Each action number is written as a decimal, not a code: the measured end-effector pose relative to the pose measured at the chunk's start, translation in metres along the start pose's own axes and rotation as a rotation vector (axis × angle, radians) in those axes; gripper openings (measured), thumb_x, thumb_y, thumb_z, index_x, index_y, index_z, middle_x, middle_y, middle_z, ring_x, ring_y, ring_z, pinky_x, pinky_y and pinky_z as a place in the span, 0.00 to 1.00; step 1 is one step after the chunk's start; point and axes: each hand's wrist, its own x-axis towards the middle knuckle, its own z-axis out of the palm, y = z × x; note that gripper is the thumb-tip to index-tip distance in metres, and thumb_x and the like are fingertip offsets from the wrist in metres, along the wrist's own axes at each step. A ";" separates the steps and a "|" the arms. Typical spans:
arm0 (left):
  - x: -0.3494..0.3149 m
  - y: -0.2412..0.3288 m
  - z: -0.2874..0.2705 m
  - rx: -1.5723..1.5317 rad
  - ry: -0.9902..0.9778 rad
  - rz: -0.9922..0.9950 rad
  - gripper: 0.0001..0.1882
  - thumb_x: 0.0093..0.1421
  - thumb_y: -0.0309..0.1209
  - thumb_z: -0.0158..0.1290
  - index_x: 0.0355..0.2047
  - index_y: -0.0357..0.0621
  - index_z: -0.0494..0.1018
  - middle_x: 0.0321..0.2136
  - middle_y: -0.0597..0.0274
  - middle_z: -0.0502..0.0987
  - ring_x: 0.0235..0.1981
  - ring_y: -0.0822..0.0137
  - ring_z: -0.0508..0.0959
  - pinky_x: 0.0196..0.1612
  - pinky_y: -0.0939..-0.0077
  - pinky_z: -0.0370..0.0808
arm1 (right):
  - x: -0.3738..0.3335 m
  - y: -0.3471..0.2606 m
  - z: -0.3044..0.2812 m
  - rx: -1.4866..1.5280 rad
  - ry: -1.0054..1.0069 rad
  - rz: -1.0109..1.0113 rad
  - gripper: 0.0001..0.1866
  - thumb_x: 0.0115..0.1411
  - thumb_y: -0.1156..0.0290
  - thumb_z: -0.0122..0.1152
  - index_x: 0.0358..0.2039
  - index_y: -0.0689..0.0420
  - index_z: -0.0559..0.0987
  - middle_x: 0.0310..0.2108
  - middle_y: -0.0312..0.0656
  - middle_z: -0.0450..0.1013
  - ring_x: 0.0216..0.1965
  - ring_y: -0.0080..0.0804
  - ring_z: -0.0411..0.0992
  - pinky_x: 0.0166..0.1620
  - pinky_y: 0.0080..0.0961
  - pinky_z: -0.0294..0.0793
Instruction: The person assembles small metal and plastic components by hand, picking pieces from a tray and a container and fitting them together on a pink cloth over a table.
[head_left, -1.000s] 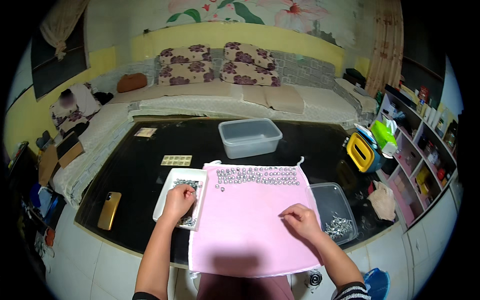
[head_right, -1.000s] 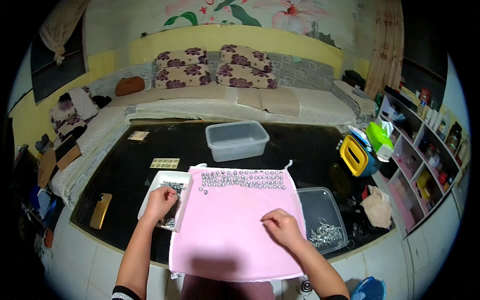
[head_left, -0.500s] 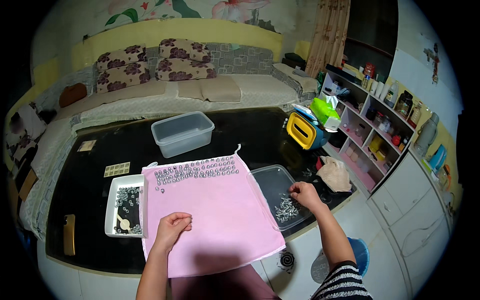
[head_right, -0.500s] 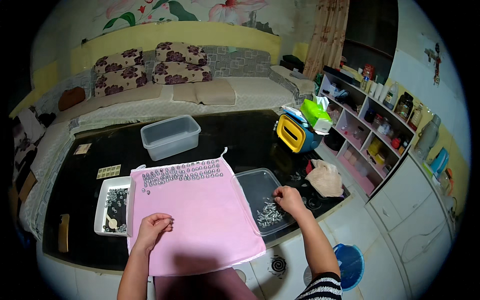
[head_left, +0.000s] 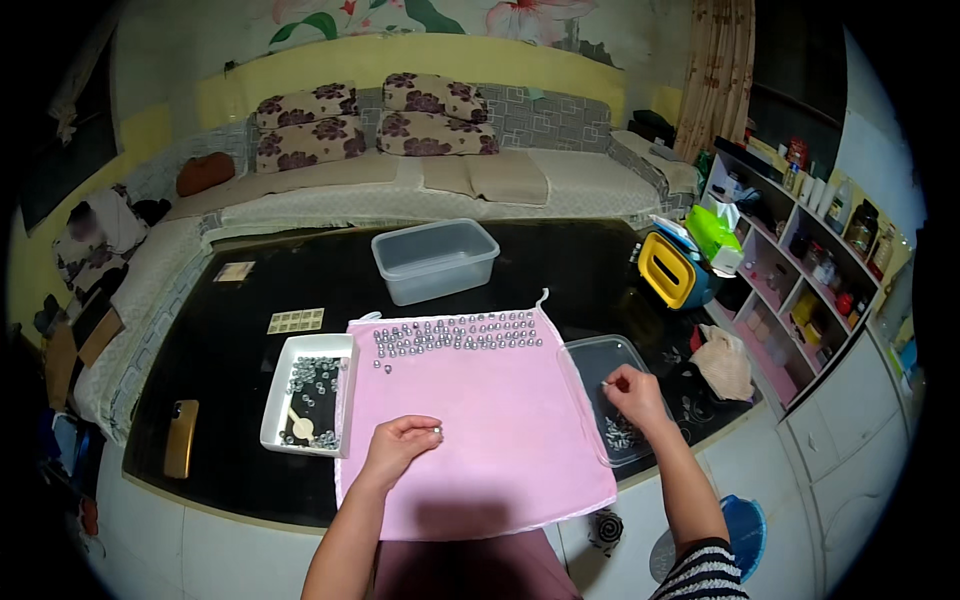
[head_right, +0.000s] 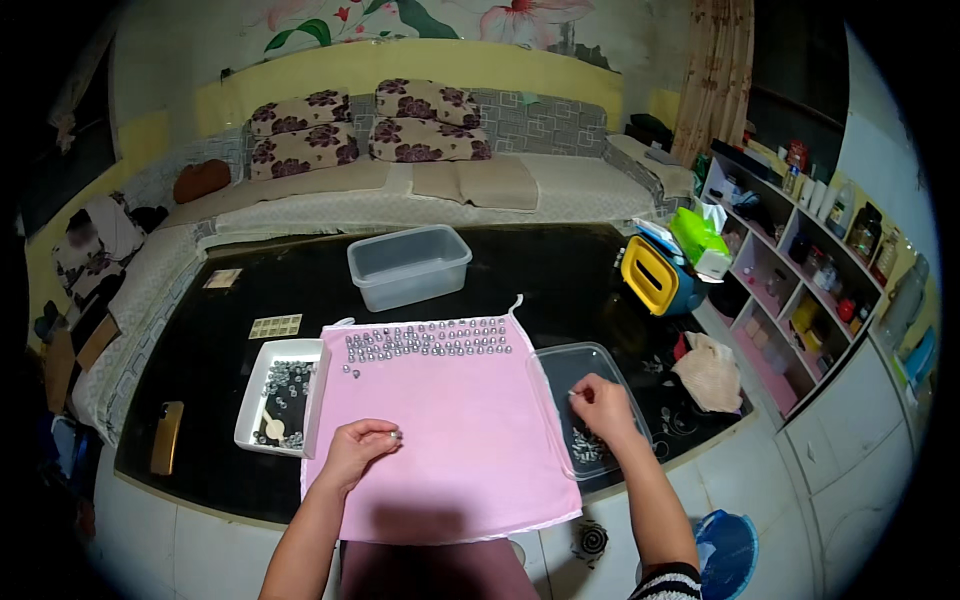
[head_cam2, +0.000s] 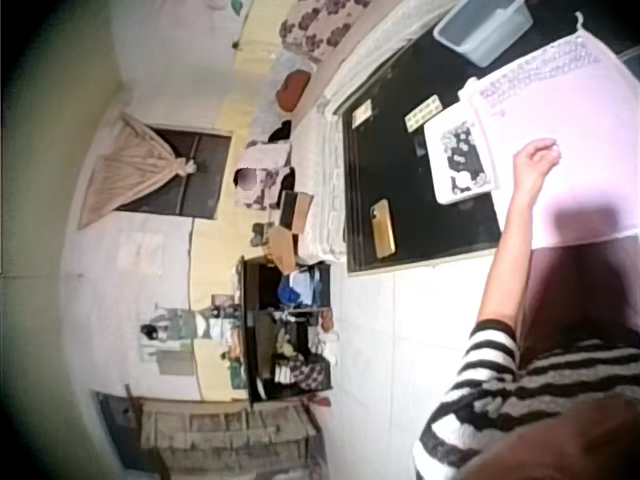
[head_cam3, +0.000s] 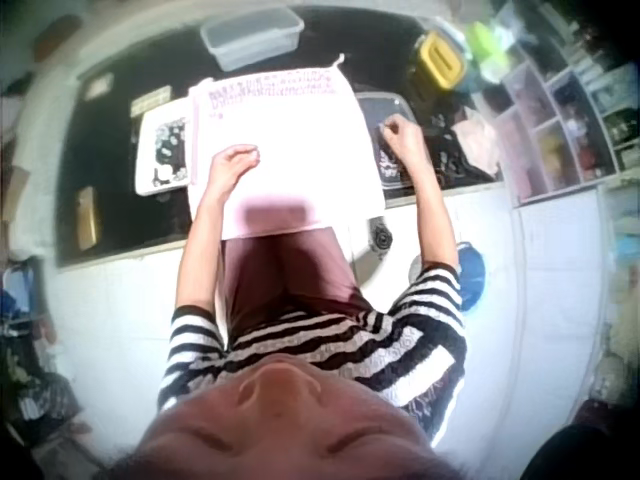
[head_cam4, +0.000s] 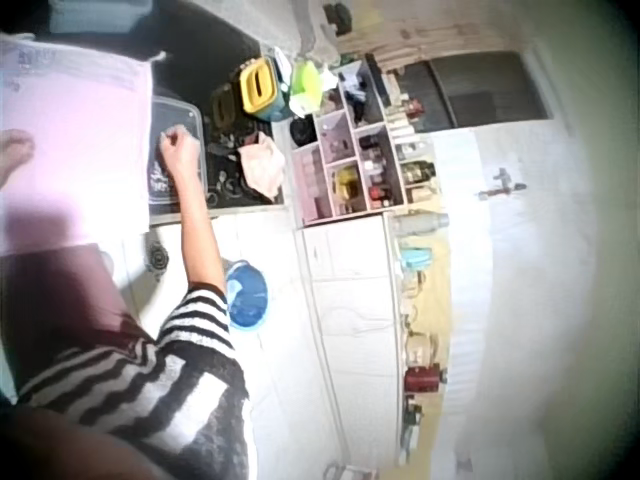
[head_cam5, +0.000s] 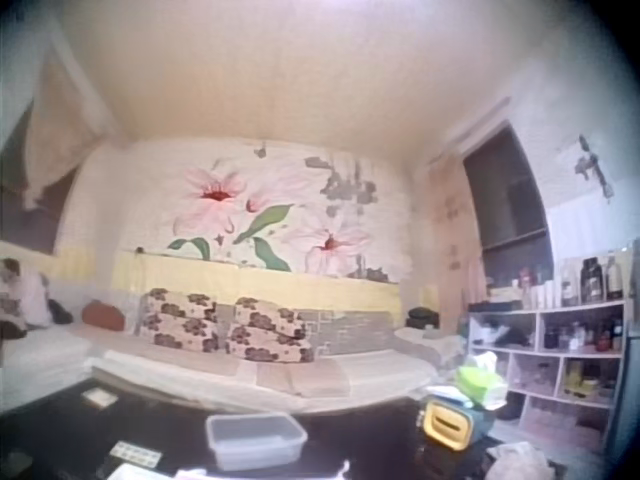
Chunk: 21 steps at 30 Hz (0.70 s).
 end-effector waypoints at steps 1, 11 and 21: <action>0.001 -0.001 -0.001 0.002 -0.003 0.001 0.10 0.49 0.20 0.54 0.34 0.33 0.72 0.29 0.59 0.76 0.31 0.73 0.76 0.37 0.84 0.73 | -0.002 -0.012 0.012 0.146 0.013 -0.022 0.06 0.45 0.73 0.59 0.25 0.61 0.75 0.18 0.43 0.72 0.20 0.27 0.71 0.27 0.21 0.70; 0.002 -0.002 -0.002 -0.014 0.042 0.073 0.10 0.50 0.20 0.54 0.34 0.34 0.72 0.27 0.61 0.75 0.29 0.75 0.74 0.36 0.85 0.73 | -0.006 -0.129 0.120 0.724 -0.491 -0.048 0.03 0.47 0.78 0.57 0.25 0.62 0.73 0.20 0.31 0.68 0.22 0.12 0.63 0.26 0.10 0.65; 0.014 -0.008 -0.007 0.035 0.190 0.094 0.10 0.52 0.23 0.53 0.36 0.34 0.72 0.25 0.62 0.75 0.26 0.76 0.74 0.32 0.85 0.73 | -0.015 -0.128 0.168 1.130 -0.646 0.089 0.04 0.48 0.78 0.57 0.26 0.60 0.72 0.21 0.32 0.68 0.22 0.14 0.65 0.26 0.12 0.65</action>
